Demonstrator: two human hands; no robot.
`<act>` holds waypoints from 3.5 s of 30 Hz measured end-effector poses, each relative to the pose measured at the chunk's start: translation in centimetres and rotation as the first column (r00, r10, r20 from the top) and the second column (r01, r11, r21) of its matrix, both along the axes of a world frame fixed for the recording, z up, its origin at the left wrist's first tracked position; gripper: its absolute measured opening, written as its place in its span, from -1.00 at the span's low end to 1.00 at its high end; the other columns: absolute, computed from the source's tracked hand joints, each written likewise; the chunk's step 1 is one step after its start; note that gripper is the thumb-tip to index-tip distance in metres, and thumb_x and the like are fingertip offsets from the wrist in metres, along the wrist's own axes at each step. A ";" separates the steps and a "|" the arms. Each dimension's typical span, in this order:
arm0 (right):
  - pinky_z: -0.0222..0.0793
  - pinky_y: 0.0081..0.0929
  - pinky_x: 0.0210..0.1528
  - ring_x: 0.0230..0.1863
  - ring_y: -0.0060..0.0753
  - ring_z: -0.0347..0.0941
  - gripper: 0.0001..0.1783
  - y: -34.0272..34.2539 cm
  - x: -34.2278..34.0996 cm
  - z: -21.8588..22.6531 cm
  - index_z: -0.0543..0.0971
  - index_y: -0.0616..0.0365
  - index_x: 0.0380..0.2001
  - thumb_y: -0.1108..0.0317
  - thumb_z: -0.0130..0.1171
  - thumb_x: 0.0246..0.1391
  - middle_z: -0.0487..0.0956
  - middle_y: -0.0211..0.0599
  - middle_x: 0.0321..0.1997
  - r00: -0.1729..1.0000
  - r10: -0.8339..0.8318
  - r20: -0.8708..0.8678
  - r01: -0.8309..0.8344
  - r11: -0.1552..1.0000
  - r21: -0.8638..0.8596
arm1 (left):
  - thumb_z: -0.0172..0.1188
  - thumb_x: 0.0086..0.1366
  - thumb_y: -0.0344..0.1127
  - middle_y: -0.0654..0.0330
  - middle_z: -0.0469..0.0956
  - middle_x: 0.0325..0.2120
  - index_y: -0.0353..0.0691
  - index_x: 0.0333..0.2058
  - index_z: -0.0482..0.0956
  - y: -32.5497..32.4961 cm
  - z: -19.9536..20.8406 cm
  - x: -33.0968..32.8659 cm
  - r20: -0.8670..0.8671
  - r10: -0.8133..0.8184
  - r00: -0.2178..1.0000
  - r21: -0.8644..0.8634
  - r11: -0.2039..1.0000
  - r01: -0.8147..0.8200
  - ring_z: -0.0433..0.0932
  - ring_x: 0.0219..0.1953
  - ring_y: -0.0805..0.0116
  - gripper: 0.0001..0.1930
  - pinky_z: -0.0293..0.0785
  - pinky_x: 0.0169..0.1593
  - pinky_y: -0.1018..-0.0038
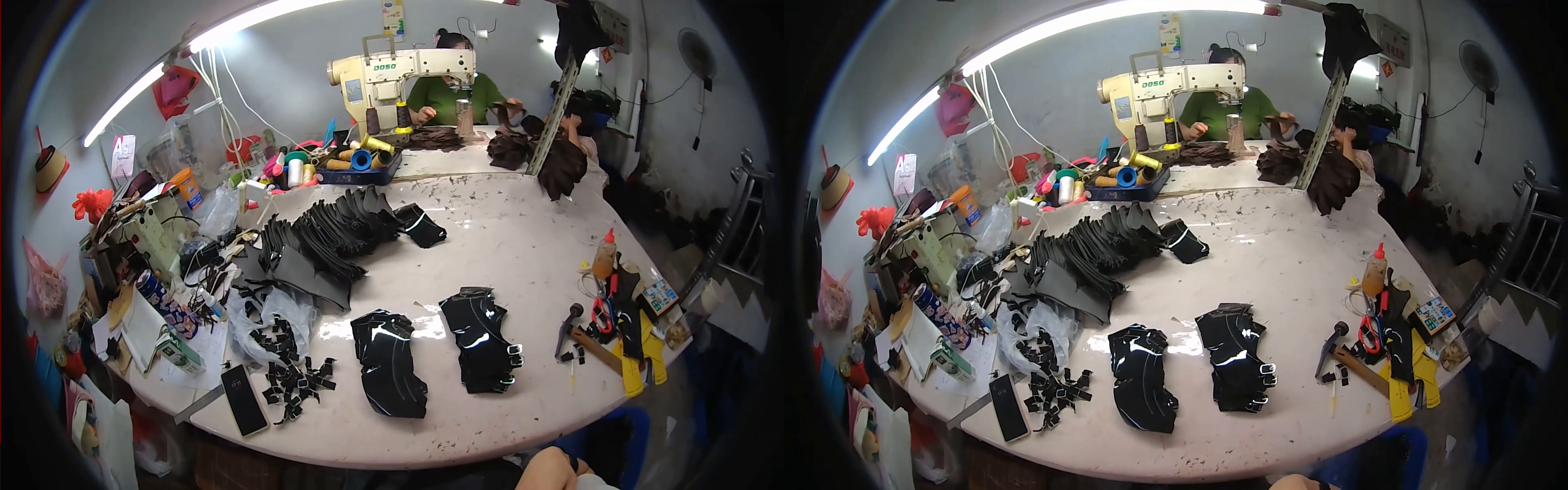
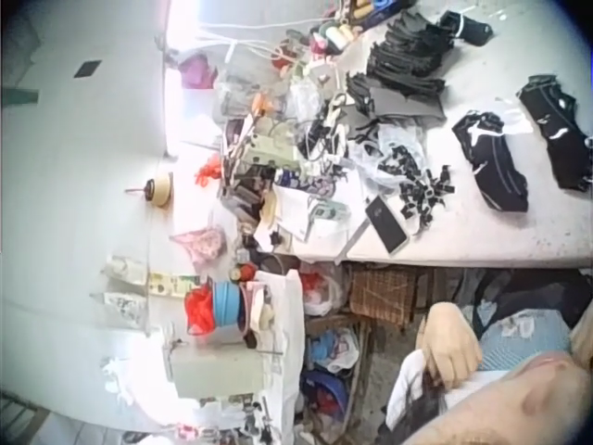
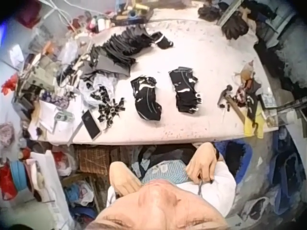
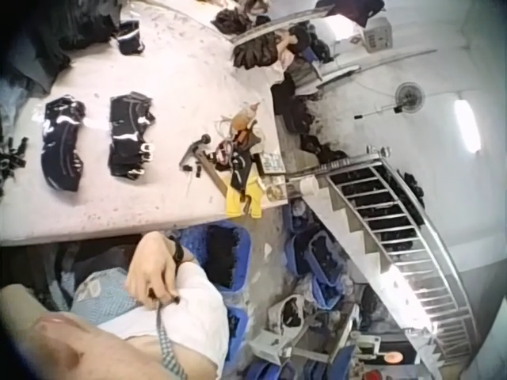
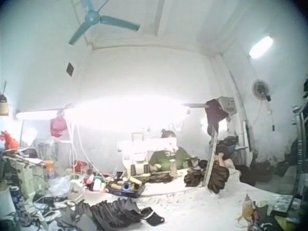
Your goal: Attaching small metal buckles and straps to black patent leather shoe upper pieces.
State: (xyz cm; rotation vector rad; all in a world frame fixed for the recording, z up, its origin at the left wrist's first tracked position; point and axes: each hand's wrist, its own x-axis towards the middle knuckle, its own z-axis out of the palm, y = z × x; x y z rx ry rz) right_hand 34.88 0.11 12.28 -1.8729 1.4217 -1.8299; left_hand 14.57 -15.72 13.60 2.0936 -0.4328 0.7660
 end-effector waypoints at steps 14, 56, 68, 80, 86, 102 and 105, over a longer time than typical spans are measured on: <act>0.17 -0.39 -0.33 -0.44 -0.30 0.29 -0.67 -2.7 1.2 4.2 0.35 0.14 -0.65 0.20 -0.13 0.11 0.28 -0.29 -0.55 0.991 0.047 -0.122 -0.066 0.985 -0.160 | -0.20 0.25 -0.24 0.22 0.39 -0.53 -0.15 -0.50 0.43 -2.1 4.7 0.4 0.219 -0.088 0.972 0.232 0.972 0.035 0.37 -0.44 0.31 -0.75 0.27 -0.39 0.28; 0.17 -0.59 -0.26 -0.34 -0.53 0.28 -0.89 1.8 -0.2 -14.4 0.41 0.22 -0.60 0.45 0.03 -0.05 0.43 -0.33 -0.40 0.013 -0.797 0.603 0.908 0.262 0.326 | -0.07 0.22 -0.22 0.18 0.51 -0.49 -0.20 -0.48 0.53 1.2 3.2 1.8 0.402 0.362 0.841 0.093 0.898 -0.430 0.48 -0.43 0.27 -0.75 0.38 -0.34 0.40; 0.17 -0.59 -0.23 -0.31 -0.54 0.29 -0.91 1.9 0.4 -15.2 0.43 0.22 -0.56 0.45 0.03 -0.02 0.43 -0.32 -0.36 0.032 -0.803 0.595 0.901 0.281 0.330 | -0.04 0.18 -0.10 0.03 0.48 -0.42 -0.35 -0.32 0.45 5.3 -4.4 -0.4 -0.197 0.963 -0.182 -0.161 -0.215 -0.963 0.45 -0.31 0.00 -0.64 0.37 -0.24 0.28; 0.16 -0.58 -0.20 -0.30 -0.55 0.27 -0.88 1.7 0.0 -14.9 0.40 0.21 -0.54 0.43 -0.01 0.03 0.41 -0.36 -0.34 0.071 -0.782 0.619 0.897 0.322 0.304 | 0.30 -0.14 -0.07 0.22 0.38 -0.62 -0.24 -0.54 0.43 8.1 -16.1 -1.1 -0.241 0.496 -0.834 0.245 -0.801 -0.546 0.36 -0.53 0.23 -0.63 0.23 -0.41 0.35; 0.15 -0.58 -0.19 -0.30 -0.55 0.26 -0.86 1.8 0.0 -14.7 0.38 0.22 -0.55 0.42 -0.02 0.04 0.40 -0.38 -0.35 0.070 -0.785 0.615 0.896 0.321 0.308 | 0.33 -0.18 -0.07 0.23 0.35 -0.65 -0.23 -0.54 0.41 8.3 -15.2 -0.5 -0.129 0.452 -0.882 0.262 -0.843 -0.470 0.35 -0.56 0.23 -0.61 0.20 -0.46 0.36; 0.15 -0.56 -0.17 -0.28 -0.52 0.27 -0.87 1.3 0.1 -14.9 0.40 0.23 -0.56 0.43 0.01 0.01 0.40 -0.33 -0.35 0.065 -0.770 0.635 0.901 0.319 0.294 | 0.00 0.13 -0.50 0.01 0.44 -0.27 -0.41 -0.17 0.32 6.6 -11.6 -0.8 -0.019 0.951 0.309 -0.996 -0.045 0.076 0.45 -0.16 0.14 -0.73 0.38 -0.06 0.06; 0.16 -0.58 -0.18 -0.29 -0.51 0.28 -0.89 1.0 0.1 -14.4 0.41 0.24 -0.55 0.46 0.00 0.00 0.40 -0.31 -0.37 0.038 -0.717 0.696 0.904 0.321 0.282 | 0.04 0.12 -0.50 0.04 0.47 -0.32 -0.42 -0.21 0.36 5.5 -11.9 0.0 -0.180 0.922 0.342 -0.983 -0.155 -0.100 0.50 -0.28 0.26 -0.76 0.51 -0.22 0.29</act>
